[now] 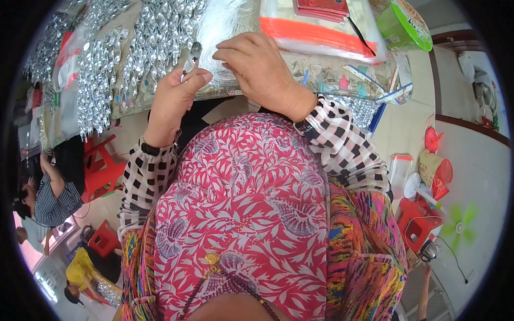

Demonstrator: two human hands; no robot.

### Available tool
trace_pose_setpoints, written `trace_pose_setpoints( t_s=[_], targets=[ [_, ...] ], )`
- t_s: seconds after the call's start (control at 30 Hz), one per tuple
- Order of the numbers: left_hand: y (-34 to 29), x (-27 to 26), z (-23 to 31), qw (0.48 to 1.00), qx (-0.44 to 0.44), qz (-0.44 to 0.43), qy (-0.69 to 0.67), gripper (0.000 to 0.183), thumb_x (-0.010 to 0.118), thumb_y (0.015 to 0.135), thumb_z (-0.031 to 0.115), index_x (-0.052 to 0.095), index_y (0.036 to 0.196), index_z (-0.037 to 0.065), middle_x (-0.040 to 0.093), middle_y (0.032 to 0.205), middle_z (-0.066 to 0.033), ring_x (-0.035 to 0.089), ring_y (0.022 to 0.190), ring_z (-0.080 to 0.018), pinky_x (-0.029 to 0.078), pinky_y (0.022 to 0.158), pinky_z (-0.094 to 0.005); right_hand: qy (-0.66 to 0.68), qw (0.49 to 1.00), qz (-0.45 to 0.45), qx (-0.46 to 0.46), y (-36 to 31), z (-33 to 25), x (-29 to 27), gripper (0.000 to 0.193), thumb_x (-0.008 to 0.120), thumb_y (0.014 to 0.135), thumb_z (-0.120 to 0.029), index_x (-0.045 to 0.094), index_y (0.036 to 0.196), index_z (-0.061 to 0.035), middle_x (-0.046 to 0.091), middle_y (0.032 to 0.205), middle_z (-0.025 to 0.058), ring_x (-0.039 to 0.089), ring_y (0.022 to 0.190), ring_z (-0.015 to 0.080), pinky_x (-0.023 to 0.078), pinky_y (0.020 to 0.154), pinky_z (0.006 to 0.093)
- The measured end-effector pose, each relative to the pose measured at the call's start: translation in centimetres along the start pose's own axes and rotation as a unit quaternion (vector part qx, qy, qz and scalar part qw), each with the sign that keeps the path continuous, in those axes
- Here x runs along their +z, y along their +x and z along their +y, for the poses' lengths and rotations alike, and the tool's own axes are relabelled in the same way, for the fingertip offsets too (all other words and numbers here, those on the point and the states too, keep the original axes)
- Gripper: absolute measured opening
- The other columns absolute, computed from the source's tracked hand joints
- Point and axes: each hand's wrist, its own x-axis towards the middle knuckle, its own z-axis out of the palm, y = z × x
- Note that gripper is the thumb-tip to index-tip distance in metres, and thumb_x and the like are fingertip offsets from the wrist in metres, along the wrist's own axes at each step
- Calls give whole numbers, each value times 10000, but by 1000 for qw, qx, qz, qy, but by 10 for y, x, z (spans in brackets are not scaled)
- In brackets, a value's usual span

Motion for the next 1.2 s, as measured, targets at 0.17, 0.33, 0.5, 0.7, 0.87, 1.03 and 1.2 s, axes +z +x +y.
trace_pose_setpoints(
  t_s=[0.17, 0.33, 0.5, 0.7, 0.87, 1.03, 1.2],
  targets=[
    [-3, -5, -1, 999, 16, -22, -27, 175, 640, 857, 95, 647, 996, -10, 608, 869, 34, 500, 770, -30, 388, 678, -197, 22, 999, -31, -12, -2, -10, -2, 197, 648, 786, -58, 636, 980, -88, 617, 957, 77, 549, 980, 279, 386, 947, 434],
    [-12, -5, 0, 1000, -3, -22, -13, 204, 638, 853, 78, 631, 1028, -27, 637, 914, 10, 553, 836, -52, 427, 758, -208, 50, 993, -103, 2, -10, -12, -7, 146, 656, 803, -95, 620, 944, -94, 579, 849, 64, 557, 919, 270, 364, 978, 469],
    [-12, -6, -4, 999, -6, -38, -23, 219, 635, 853, 70, 629, 1054, -16, 642, 922, 10, 572, 876, -62, 436, 808, -210, 86, 991, -98, 17, -18, -18, -5, 114, 643, 812, -85, 603, 919, -76, 574, 829, 79, 554, 865, 289, 386, 954, 462],
    [-12, -9, -6, 995, 2, -95, -44, 217, 611, 917, 166, 626, 1063, 6, 623, 875, 13, 562, 803, -63, 435, 734, -208, 226, 958, -120, 126, -20, -32, -25, 51, 585, 893, -60, 587, 937, -33, 584, 840, 59, 577, 763, 165, 471, 737, 298],
    [-5, -20, -24, 982, -14, -121, -147, 301, 485, 1000, 261, 569, 1105, -9, 536, 772, -2, 529, 641, -105, 430, 607, -229, 362, 877, -104, 298, -15, -44, -31, 105, 572, 946, -100, 570, 992, -5, 578, 861, -6, 542, 740, 40, 456, 642, 205],
    [-11, -18, -19, 977, -15, -140, -157, 282, 546, 972, 256, 600, 1091, 7, 570, 774, -11, 600, 715, -121, 473, 664, -242, 405, 836, -79, 362, -9, -47, -29, 133, 571, 947, -100, 567, 1047, -13, 583, 865, -13, 540, 746, 32, 452, 637, 184],
    [-16, -13, -16, 983, -7, -111, -148, 292, 573, 960, 235, 584, 1142, 6, 613, 851, -20, 613, 718, -113, 482, 652, -235, 420, 826, -60, 371, -10, -49, -28, 146, 581, 945, -118, 573, 1050, -17, 583, 857, -20, 533, 741, 23, 443, 625, 177]
  ],
)
